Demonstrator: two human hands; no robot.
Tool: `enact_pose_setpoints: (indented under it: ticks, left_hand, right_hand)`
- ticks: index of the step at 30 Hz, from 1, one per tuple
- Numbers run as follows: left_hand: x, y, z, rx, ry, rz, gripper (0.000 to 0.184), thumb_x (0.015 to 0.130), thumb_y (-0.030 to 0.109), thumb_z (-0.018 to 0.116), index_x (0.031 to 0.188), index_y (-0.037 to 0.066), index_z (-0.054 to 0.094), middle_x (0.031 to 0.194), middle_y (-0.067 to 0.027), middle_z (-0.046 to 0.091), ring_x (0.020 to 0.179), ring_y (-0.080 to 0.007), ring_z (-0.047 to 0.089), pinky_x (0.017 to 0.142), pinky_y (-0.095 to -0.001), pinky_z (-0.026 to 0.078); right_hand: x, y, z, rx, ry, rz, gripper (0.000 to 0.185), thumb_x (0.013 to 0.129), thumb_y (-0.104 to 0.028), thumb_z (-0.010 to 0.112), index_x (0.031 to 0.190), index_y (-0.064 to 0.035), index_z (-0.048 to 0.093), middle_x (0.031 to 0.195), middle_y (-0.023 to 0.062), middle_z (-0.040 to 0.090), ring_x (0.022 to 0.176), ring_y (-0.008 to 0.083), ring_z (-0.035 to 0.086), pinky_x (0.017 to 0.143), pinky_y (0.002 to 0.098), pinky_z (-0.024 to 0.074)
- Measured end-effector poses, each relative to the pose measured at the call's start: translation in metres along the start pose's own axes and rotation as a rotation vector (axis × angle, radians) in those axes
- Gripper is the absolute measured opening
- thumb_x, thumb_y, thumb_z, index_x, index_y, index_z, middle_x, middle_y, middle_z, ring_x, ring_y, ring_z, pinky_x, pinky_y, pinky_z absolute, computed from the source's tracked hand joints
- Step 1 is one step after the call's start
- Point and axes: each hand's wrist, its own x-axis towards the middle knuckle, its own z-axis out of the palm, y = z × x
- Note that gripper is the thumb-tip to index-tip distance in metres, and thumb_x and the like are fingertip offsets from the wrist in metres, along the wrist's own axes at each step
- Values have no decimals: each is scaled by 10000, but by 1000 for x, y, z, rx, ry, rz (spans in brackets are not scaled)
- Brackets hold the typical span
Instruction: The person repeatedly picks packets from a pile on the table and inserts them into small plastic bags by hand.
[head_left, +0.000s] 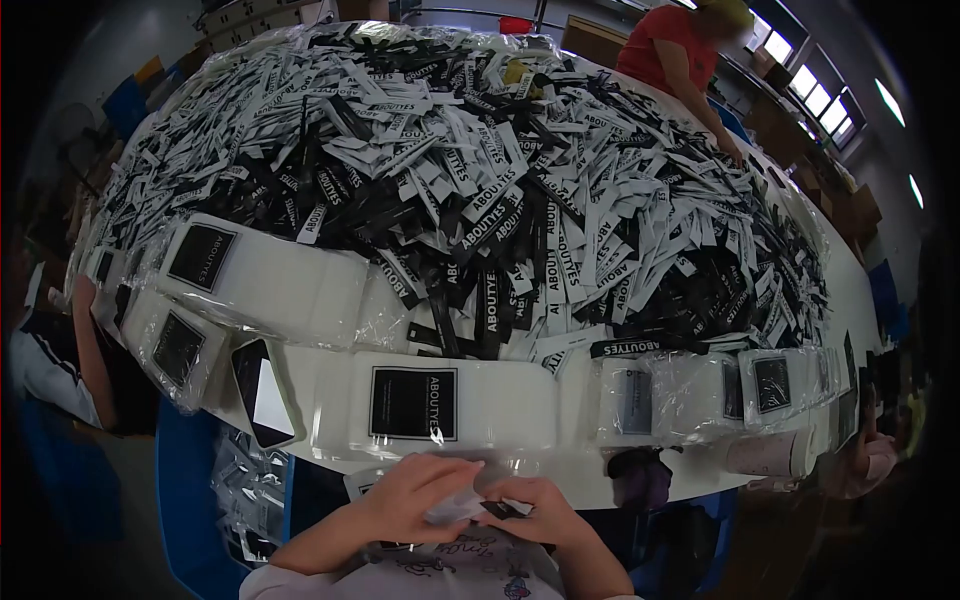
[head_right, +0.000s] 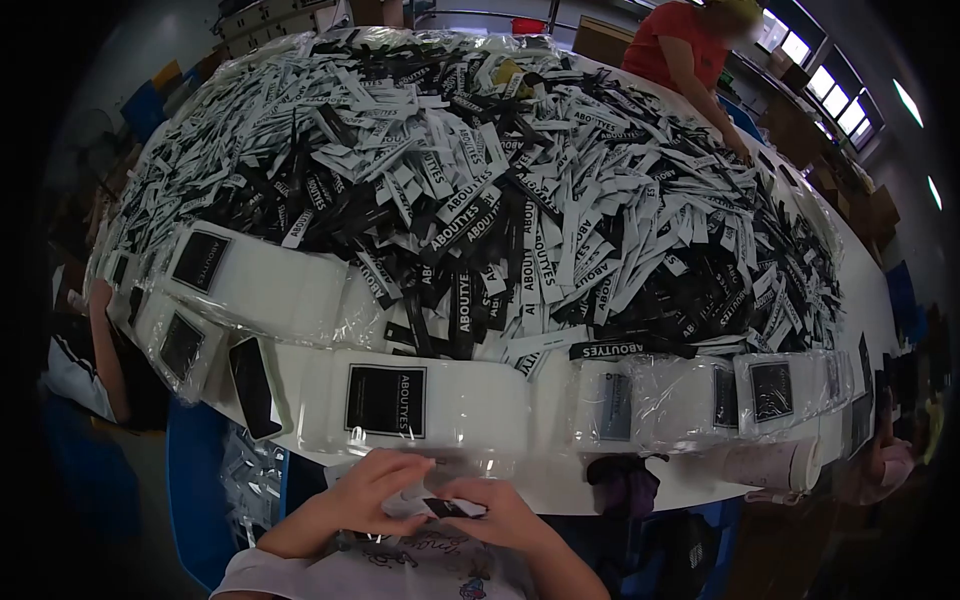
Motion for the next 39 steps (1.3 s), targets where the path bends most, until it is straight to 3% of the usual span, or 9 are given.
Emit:
enact_pose_setpoints:
  ticks: [3, 5, 7, 13, 18, 21, 24, 32, 39]
  left_hand:
    - [-3, -2, -1, 114, -10, -5, 718, 587, 237, 703, 1216, 25, 431, 1133, -117, 500, 966, -240, 510, 769, -340, 356]
    - [-3, -4, -6, 236, 15, -8, 749, 572, 249, 705, 1224, 17, 418, 1147, -122, 489, 971, -233, 504, 765, -336, 338]
    - [-4, -3, -10, 374, 117, -90, 822, 534, 289, 716, 1235, 4, 395, 1194, -126, 449, 997, -229, 476, 757, -336, 301]
    - [4, -2, 24, 336, 252, -20, 942, 498, 431, 714, 1239, -25, 352, 1234, -143, 397, 1034, -257, 431, 788, -377, 277]
    - [-4, -5, 22, 159, 213, -11, 956, 496, 423, 711, 1248, -36, 340, 1243, -150, 389, 1058, -274, 418, 817, -387, 284]
    - [0, -3, 14, 144, 206, -39, 971, 497, 414, 713, 1267, -28, 320, 1256, -140, 382, 1061, -265, 415, 821, -382, 287]
    - [3, -2, 5, 151, 196, -41, 975, 506, 399, 712, 1283, -24, 303, 1267, -132, 374, 1051, -255, 418, 817, -377, 291]
    - [3, 0, -7, -89, 58, 4, 960, 606, 447, 719, 1318, -8, 262, 1253, -151, 385, 1072, -295, 421, 849, -388, 349]
    - [9, 5, -33, -9, -138, -455, 807, 678, 382, 696, 1331, 138, 290, 921, -128, 605, 723, -298, 592, 637, -345, 474]
  right_hand:
    - [-3, 13, 1, -227, 55, 207, 252, 705, -173, 713, 720, 1, 532, 738, 92, 546, 602, 182, 505, 574, 270, 411]
    - [-16, 40, 8, 279, 532, -165, 211, 769, -173, 646, 757, -26, 495, 764, 94, 541, 638, 186, 509, 590, 288, 421]
    - [0, 1, -15, 1030, 384, -544, 124, 862, -182, 484, 831, -73, 433, 707, 95, 491, 575, 177, 479, 613, 283, 419]
    - [10, -47, 21, -15, 148, -312, 150, 865, -92, 410, 941, -30, 524, 1082, 111, 582, 975, 330, 549, 992, 487, 253]
    - [16, -42, 11, -211, 19, -219, 467, 845, -123, 382, 1279, 42, 335, 1331, 211, 317, 1260, 313, 255, 1036, 427, 141]
    - [11, -24, 24, -234, 338, -340, 630, 786, -103, 490, 1312, 63, 187, 1304, 255, 301, 1187, 324, 335, 992, 421, 230]
    - [5, -40, 13, -502, 373, -499, 474, 711, -149, 619, 1115, 12, 431, 1035, 153, 540, 996, 264, 440, 848, 392, 323]
    - [6, -32, -4, -763, -47, -391, 304, 676, -162, 692, 947, -82, 580, 981, 17, 535, 953, 236, 461, 859, 373, 322]
    - [15, -40, 4, -728, 250, -311, 294, 615, -173, 740, 881, -114, 629, 904, -21, 575, 884, 188, 506, 803, 356, 347]
